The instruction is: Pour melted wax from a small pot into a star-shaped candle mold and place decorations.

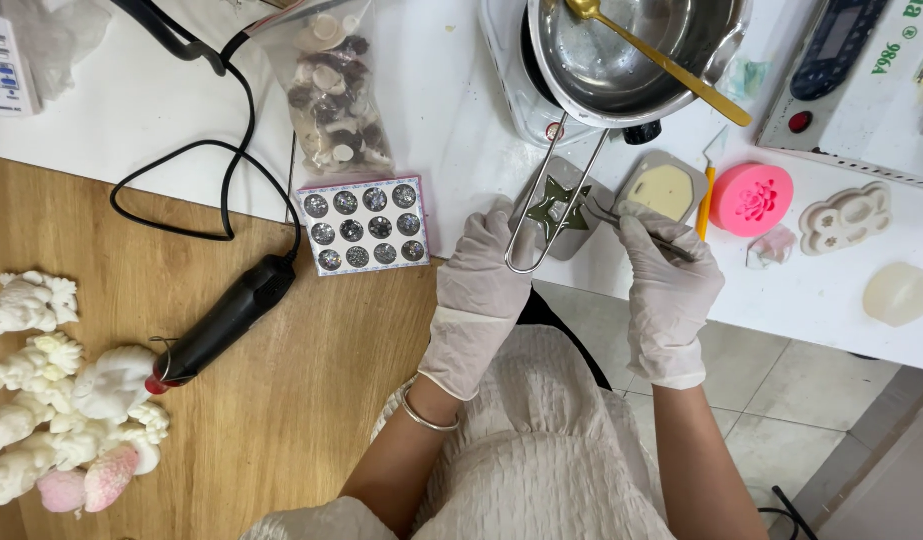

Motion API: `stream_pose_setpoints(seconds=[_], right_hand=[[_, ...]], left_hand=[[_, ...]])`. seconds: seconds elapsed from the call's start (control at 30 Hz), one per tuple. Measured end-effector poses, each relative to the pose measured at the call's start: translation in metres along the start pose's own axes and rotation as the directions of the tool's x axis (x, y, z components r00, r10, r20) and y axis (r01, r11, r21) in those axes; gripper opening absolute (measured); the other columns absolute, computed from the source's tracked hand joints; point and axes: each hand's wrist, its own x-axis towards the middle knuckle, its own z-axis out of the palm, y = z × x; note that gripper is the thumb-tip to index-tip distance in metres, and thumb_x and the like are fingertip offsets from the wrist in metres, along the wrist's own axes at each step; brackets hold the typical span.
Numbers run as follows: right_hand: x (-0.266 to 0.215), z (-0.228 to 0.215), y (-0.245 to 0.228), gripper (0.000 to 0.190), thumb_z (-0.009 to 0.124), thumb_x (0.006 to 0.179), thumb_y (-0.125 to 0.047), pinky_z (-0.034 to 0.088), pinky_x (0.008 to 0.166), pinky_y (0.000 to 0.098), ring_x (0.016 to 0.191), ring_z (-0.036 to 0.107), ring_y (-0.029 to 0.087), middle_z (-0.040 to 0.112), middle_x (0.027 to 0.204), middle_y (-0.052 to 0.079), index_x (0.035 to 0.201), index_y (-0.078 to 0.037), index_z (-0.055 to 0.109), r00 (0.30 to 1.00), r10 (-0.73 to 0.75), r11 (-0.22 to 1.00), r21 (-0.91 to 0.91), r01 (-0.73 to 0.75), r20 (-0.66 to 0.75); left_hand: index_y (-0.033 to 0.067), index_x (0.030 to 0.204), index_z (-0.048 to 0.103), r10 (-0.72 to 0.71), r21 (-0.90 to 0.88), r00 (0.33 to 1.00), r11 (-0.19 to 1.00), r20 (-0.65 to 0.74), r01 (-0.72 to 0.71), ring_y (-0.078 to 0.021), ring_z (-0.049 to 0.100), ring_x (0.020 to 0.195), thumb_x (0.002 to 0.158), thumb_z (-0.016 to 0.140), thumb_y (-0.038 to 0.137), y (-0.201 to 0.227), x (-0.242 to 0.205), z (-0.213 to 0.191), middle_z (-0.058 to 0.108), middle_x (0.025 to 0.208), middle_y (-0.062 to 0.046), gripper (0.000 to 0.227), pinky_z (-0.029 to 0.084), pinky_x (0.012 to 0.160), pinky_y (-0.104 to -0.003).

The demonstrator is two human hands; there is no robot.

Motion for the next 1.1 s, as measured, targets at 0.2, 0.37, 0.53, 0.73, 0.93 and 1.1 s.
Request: stream_pose_setpoints(seconds=[0.2, 0.37, 0.53, 0.73, 0.93, 1.1], right_hand=[[0.009, -0.005, 0.004, 0.016, 0.077, 0.093, -0.001, 0.059, 0.094, 0.0265, 0.099, 0.072, 0.014, 0.077, 0.111, 0.012, 0.108, 0.004, 0.073, 0.996, 0.054, 0.998, 0.040, -0.056, 0.065], [0.017, -0.005, 0.010, 0.011, 0.075, 0.094, 0.002, 0.059, 0.094, 0.0287, 0.101, 0.072, 0.016, 0.076, 0.112, 0.015, 0.103, 0.005, 0.069, 0.991, 0.058, 0.992, 0.107, -0.071, 0.117], [0.021, -0.004, 0.015, 0.010, 0.075, 0.094, 0.002, 0.062, 0.090, 0.0299, 0.098, 0.073, 0.017, 0.076, 0.110, 0.015, 0.100, 0.005, 0.068, 0.990, 0.088, 0.977, 0.186, -0.107, 0.109], [0.015, 0.000, 0.010, 0.011, 0.076, 0.094, 0.001, 0.062, 0.087, 0.0294, 0.093, 0.073, 0.017, 0.076, 0.108, 0.015, 0.101, 0.006, 0.069, 0.993, 0.079, 0.979, 0.183, -0.093, 0.082], [0.005, 0.004, -0.005, 0.013, 0.077, 0.095, -0.001, 0.059, 0.085, 0.0257, 0.090, 0.070, 0.012, 0.076, 0.106, 0.010, 0.107, 0.004, 0.072, 0.996, 0.031, 0.998, 0.058, -0.035, 0.080], [0.010, 0.005, -0.003, 0.014, 0.078, 0.097, -0.003, 0.055, 0.079, 0.0236, 0.087, 0.067, 0.009, 0.076, 0.103, 0.008, 0.109, 0.003, 0.073, 0.988, -0.087, 0.982, -0.157, 0.107, 0.128]], left_hand=[[0.0053, 0.129, 0.052, 0.002, 0.009, 0.997, 1.000, 0.077, -0.003, -0.0395, 0.066, 0.077, 0.099, 0.062, 0.036, 0.002, 0.001, -0.006, 0.062, 0.105, -0.022, 0.044, 0.053, 0.062, -0.053], [0.0097, 0.130, 0.051, -0.003, -0.037, 0.998, 0.999, 0.065, 0.005, -0.0401, 0.066, 0.081, 0.097, 0.062, 0.034, 0.004, -0.001, -0.010, 0.062, 0.104, -0.020, 0.042, 0.053, 0.066, -0.052], [0.0116, 0.122, 0.051, 0.198, 0.017, 0.980, 0.980, 0.010, -0.199, -0.0403, 0.066, 0.085, 0.098, 0.061, 0.025, -0.002, 0.001, -0.005, 0.062, 0.111, -0.020, 0.030, 0.052, 0.066, -0.051], [0.0091, 0.127, 0.052, 0.001, -0.038, 0.997, 0.999, 0.073, 0.002, -0.0405, 0.066, 0.080, 0.098, 0.061, 0.033, 0.003, 0.001, -0.010, 0.061, 0.102, -0.021, 0.039, 0.052, 0.064, -0.054], [0.0087, 0.124, 0.053, -0.014, -0.038, 0.995, 0.999, 0.095, 0.018, -0.0391, 0.066, 0.078, 0.099, 0.062, 0.034, 0.000, 0.002, -0.007, 0.061, 0.101, -0.020, 0.036, 0.052, 0.062, -0.052], [0.0084, 0.125, 0.055, 0.034, -0.053, 0.999, 0.998, -0.036, -0.036, -0.0376, 0.067, 0.077, 0.099, 0.062, 0.031, 0.001, -0.001, -0.005, 0.062, 0.101, -0.018, 0.035, 0.052, 0.062, -0.051]])
